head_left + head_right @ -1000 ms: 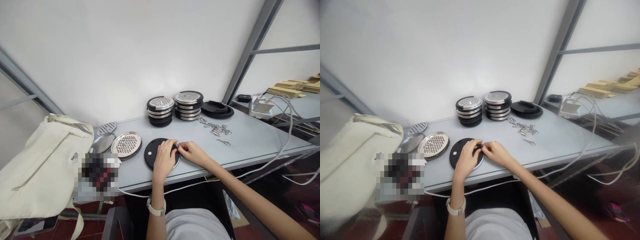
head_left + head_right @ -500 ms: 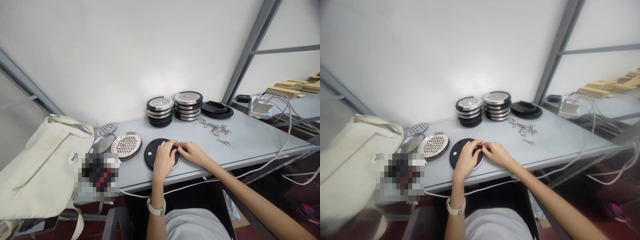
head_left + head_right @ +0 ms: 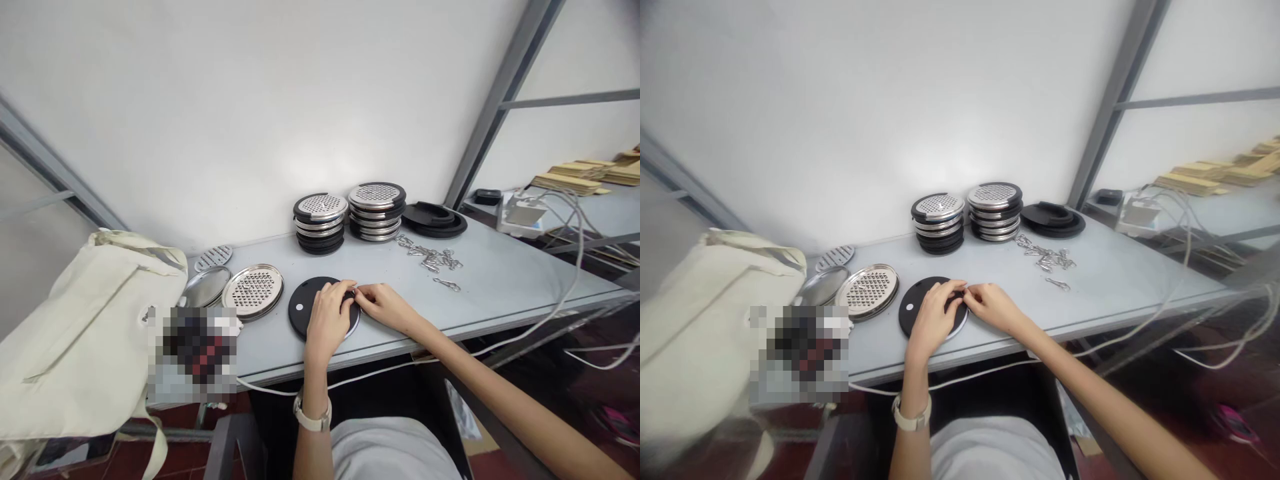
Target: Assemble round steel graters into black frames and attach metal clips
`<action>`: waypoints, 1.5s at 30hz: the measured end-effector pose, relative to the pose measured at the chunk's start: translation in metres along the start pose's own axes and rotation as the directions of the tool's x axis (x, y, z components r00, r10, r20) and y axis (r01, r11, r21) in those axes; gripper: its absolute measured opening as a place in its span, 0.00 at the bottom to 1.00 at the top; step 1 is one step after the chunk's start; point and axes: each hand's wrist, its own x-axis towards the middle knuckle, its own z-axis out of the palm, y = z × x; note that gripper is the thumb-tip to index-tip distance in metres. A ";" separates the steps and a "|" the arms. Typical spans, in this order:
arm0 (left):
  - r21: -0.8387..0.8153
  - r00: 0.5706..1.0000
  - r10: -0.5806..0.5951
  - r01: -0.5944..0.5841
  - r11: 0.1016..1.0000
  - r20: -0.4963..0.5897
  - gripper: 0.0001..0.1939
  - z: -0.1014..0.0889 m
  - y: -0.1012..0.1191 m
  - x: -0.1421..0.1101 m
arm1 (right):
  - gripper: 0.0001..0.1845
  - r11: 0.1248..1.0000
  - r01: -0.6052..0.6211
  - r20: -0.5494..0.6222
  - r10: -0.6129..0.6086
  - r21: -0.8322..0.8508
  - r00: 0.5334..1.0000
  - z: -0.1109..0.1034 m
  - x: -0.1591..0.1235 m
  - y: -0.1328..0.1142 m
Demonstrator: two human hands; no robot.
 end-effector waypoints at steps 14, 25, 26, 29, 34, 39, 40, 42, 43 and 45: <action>-0.005 1.000 0.007 -0.007 1.000 0.008 0.16 -0.001 0.002 0.000 | 0.16 0.998 0.049 -0.035 -0.048 0.030 0.998 0.001 -0.001 0.000; -0.006 1.000 0.014 -0.013 1.000 0.004 0.15 0.000 0.002 0.000 | 0.13 0.998 0.037 -0.059 -0.033 0.056 0.998 0.003 -0.001 0.002; -0.009 1.000 0.015 -0.015 1.000 0.006 0.15 0.000 0.002 0.000 | 0.13 0.998 0.037 -0.057 -0.034 0.058 0.998 0.003 -0.001 0.002; -0.013 1.000 0.014 -0.014 1.000 0.003 0.15 0.000 0.002 0.000 | 0.12 0.998 0.038 -0.056 -0.035 0.059 0.998 0.003 -0.001 0.001; -0.039 1.000 0.006 -0.005 0.999 0.007 0.16 0.001 0.001 0.000 | 0.12 0.998 0.039 -0.052 -0.037 0.041 0.998 0.003 -0.001 0.002; -0.053 1.000 0.006 -0.006 0.999 0.007 0.16 0.001 0.001 0.000 | 0.11 0.998 0.041 -0.054 -0.039 0.040 0.998 0.005 -0.001 0.003; -0.051 1.000 0.003 -0.002 0.999 0.006 0.16 0.001 0.001 0.000 | 0.11 0.998 0.042 -0.056 -0.039 0.046 0.998 0.005 -0.001 0.003; -0.043 1.000 -0.009 0.009 0.999 0.001 0.16 0.000 0.001 0.001 | 0.12 0.997 0.036 -0.064 -0.032 0.063 0.997 0.004 -0.001 0.003; -0.038 1.000 -0.017 0.017 0.999 -0.001 0.16 0.000 0.001 0.001 | 0.13 0.997 0.031 -0.073 -0.026 0.075 0.997 0.003 -0.001 0.003; -0.032 0.999 -0.037 0.037 0.999 -0.004 0.17 0.000 0.001 0.002 | 0.14 0.995 0.024 -0.095 -0.015 0.100 0.995 0.002 0.000 0.002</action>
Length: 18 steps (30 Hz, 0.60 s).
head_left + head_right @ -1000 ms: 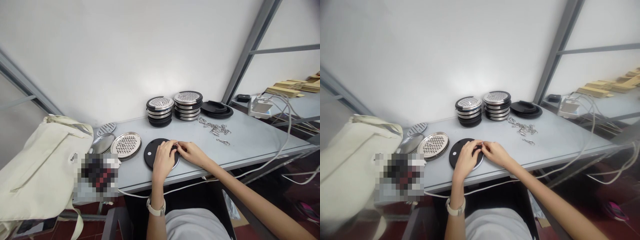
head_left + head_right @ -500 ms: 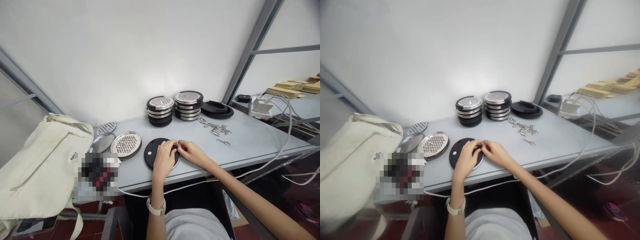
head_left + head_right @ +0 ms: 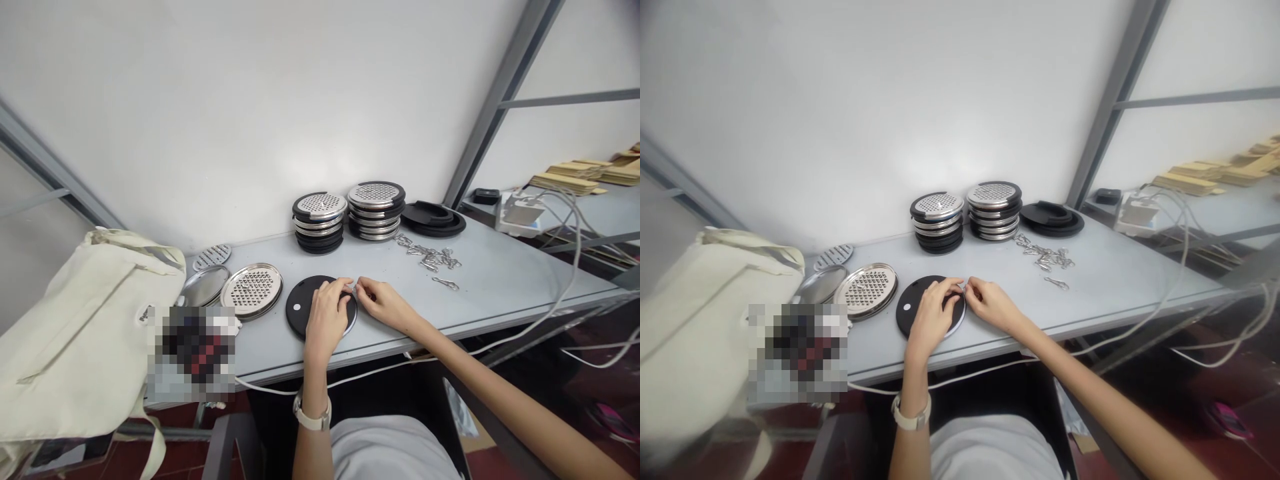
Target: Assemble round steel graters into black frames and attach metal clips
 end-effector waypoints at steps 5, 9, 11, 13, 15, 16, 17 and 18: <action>-0.015 1.000 -0.003 0.003 1.000 -0.024 0.18 0.000 0.000 0.000 | 0.16 1.000 -0.007 -0.012 0.007 0.018 1.000 -0.002 0.002 -0.002; 0.025 0.999 0.002 -0.001 1.000 -0.039 0.15 0.000 -0.002 -0.001 | 0.16 1.000 0.006 -0.009 -0.006 0.027 1.000 -0.002 0.002 -0.002; 0.038 0.999 -0.002 0.003 0.999 -0.034 0.14 0.000 -0.002 -0.002 | 0.16 1.000 0.011 -0.005 -0.011 0.025 1.000 -0.002 0.001 -0.002; 0.039 1.000 -0.007 0.007 0.999 -0.020 0.14 -0.001 -0.001 -0.003 | 0.15 1.000 0.013 0.004 -0.013 0.022 1.000 -0.002 0.001 -0.001; 0.031 1.000 -0.012 0.012 0.999 0.002 0.15 -0.001 0.000 -0.005 | 0.15 1.000 0.015 0.017 -0.016 0.015 1.000 -0.001 0.001 0.000; 0.027 1.000 -0.016 0.016 1.000 0.011 0.15 -0.001 0.001 -0.005 | 0.15 1.000 0.016 0.022 -0.016 0.010 1.000 -0.001 0.001 0.000; 0.024 1.000 -0.019 0.019 1.000 0.018 0.15 -0.001 0.001 -0.006 | 0.15 1.000 0.016 0.025 -0.016 0.004 1.000 -0.001 0.001 0.000; 0.022 1.000 -0.020 0.019 1.000 0.022 0.15 -0.001 0.001 -0.006 | 0.15 1.000 0.017 0.028 -0.017 -0.003 0.999 -0.001 0.001 0.000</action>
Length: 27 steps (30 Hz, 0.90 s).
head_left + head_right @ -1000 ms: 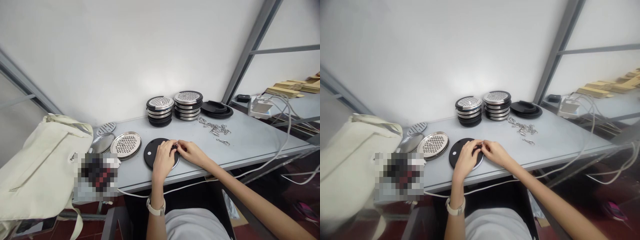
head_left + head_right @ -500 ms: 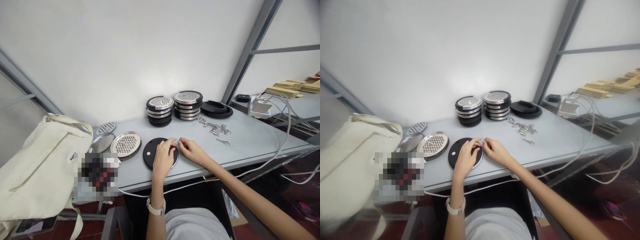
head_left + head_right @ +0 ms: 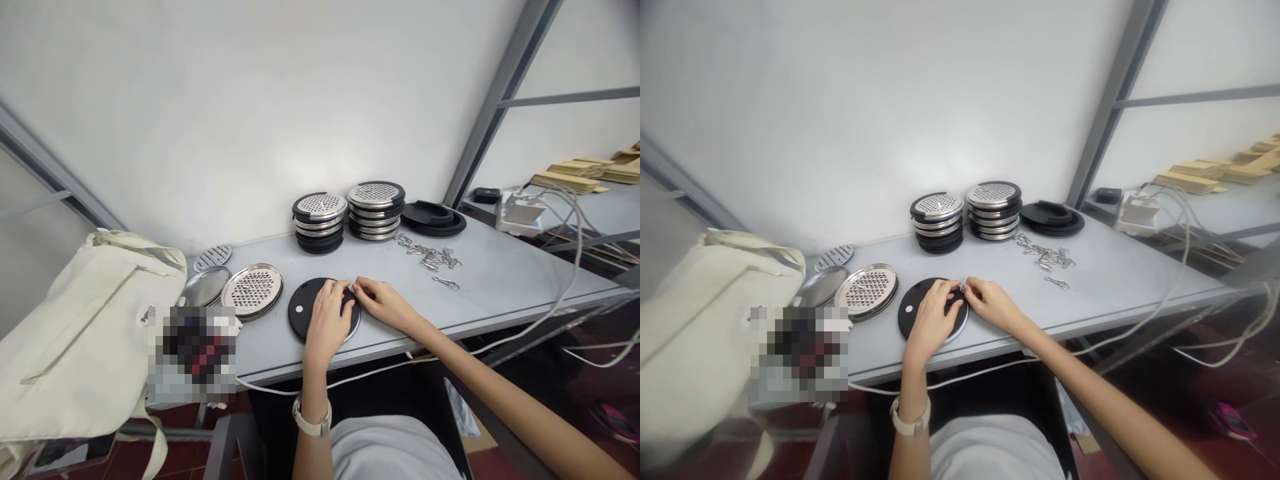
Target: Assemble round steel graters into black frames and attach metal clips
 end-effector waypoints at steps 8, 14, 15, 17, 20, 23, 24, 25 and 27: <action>-0.004 1.000 0.031 -0.031 1.000 -0.001 0.15 0.001 0.000 0.001 | 0.16 0.998 0.043 0.077 -0.040 -0.034 0.996 -0.001 -0.001 -0.001; 0.002 1.000 0.020 -0.020 1.000 0.007 0.17 0.001 0.001 0.001 | 0.16 0.997 0.025 0.071 -0.019 -0.079 0.997 0.000 -0.001 0.003; -0.003 1.000 0.017 -0.017 1.000 0.007 0.17 0.001 0.001 0.001 | 0.16 0.996 0.018 0.070 -0.012 -0.082 0.997 0.000 -0.001 0.003; -0.010 1.000 0.015 -0.015 1.000 0.008 0.17 0.001 0.001 0.002 | 0.17 0.997 0.005 0.069 0.000 -0.080 0.998 -0.001 -0.001 0.003; -0.009 1.000 0.019 -0.019 1.000 0.006 0.18 0.001 0.001 0.002 | 0.17 0.998 -0.008 0.066 0.013 -0.070 0.998 -0.001 -0.001 0.002; -0.013 1.000 0.023 -0.023 1.000 0.011 0.18 0.001 0.001 0.001 | 0.17 0.999 -0.008 0.057 0.011 -0.052 0.998 -0.001 -0.002 0.002; -0.016 1.000 0.023 -0.023 1.000 0.014 0.18 0.001 0.001 0.001 | 0.17 0.999 -0.006 0.055 0.008 -0.044 0.998 -0.001 -0.002 0.001; -0.018 1.000 0.023 -0.023 1.000 0.017 0.18 0.001 0.001 0.001 | 0.17 0.999 -0.002 0.052 0.004 -0.037 0.999 -0.001 -0.002 0.001; -0.020 1.000 0.021 -0.021 1.000 0.023 0.19 0.000 0.001 0.000 | 0.17 1.000 0.000 0.045 0.001 -0.029 0.999 -0.001 -0.002 0.000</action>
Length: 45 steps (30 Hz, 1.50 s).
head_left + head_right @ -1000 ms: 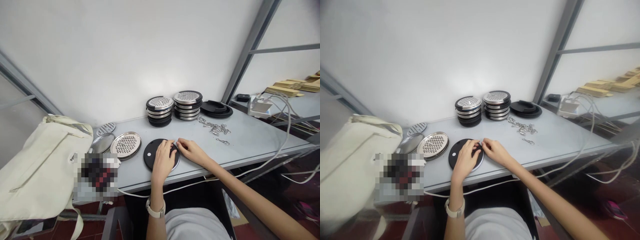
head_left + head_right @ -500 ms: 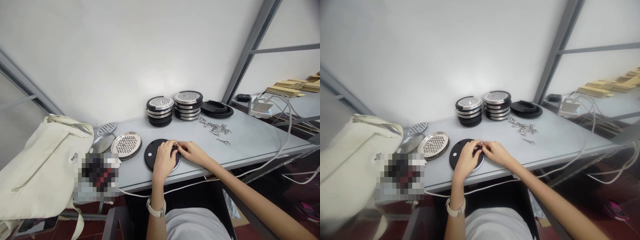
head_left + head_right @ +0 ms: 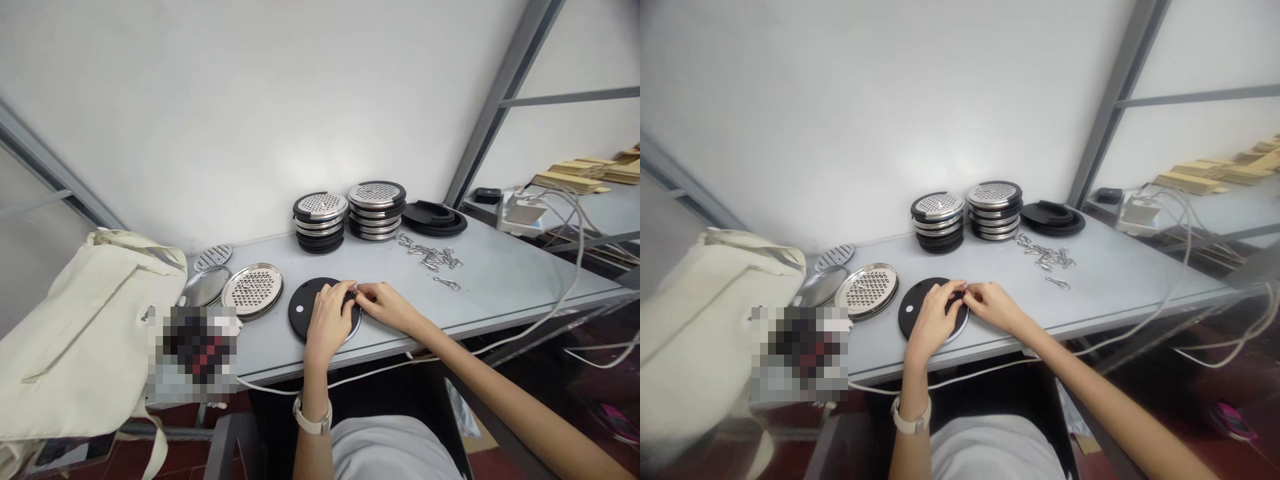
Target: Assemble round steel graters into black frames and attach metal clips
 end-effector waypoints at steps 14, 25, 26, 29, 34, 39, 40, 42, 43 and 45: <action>0.029 1.000 0.005 -0.005 1.000 -0.001 0.19 0.000 0.001 0.000 | 0.17 1.000 -0.001 -0.010 0.000 -0.017 1.000 0.000 0.000 0.001; 0.011 1.000 0.012 -0.012 1.000 -0.003 0.20 -0.001 0.001 0.000 | 0.17 1.000 -0.005 -0.013 0.004 -0.030 1.000 0.001 -0.001 0.002; 0.010 1.000 0.011 -0.011 1.000 -0.002 0.20 0.000 0.001 0.000 | 0.17 0.999 -0.006 -0.014 0.005 -0.032 1.000 0.002 -0.001 0.001; 0.010 1.000 0.003 -0.003 1.000 0.003 0.20 0.000 0.000 0.000 | 0.16 0.999 -0.005 -0.015 0.004 -0.037 1.000 0.002 -0.001 0.001; -0.002 1.000 -0.002 0.002 1.000 0.008 0.21 0.000 -0.001 0.001 | 0.13 0.999 0.016 -0.001 -0.016 -0.038 1.000 0.002 -0.001 0.001; -0.015 1.000 0.000 0.000 1.000 0.007 0.21 0.000 -0.002 0.001 | 0.13 0.999 0.036 -0.001 -0.036 -0.035 0.999 0.002 -0.001 0.003; -0.017 1.000 0.000 0.000 1.000 0.009 0.21 0.000 -0.002 0.001 | 0.13 0.999 0.036 -0.001 -0.036 -0.032 0.999 0.002 -0.001 0.003; -0.020 1.000 -0.001 0.002 1.000 0.010 0.21 0.000 -0.002 0.002 | 0.13 0.999 0.032 0.003 -0.032 -0.024 0.999 0.003 -0.001 0.004; -0.021 1.000 -0.002 0.002 1.000 0.010 0.21 0.000 -0.002 0.002 | 0.13 0.999 0.029 0.004 -0.028 -0.019 1.000 0.003 -0.001 0.004; -0.021 1.000 -0.002 0.002 1.000 0.009 0.22 0.000 -0.002 0.002 | 0.13 1.000 0.019 0.005 -0.019 -0.004 1.000 0.003 -0.001 0.004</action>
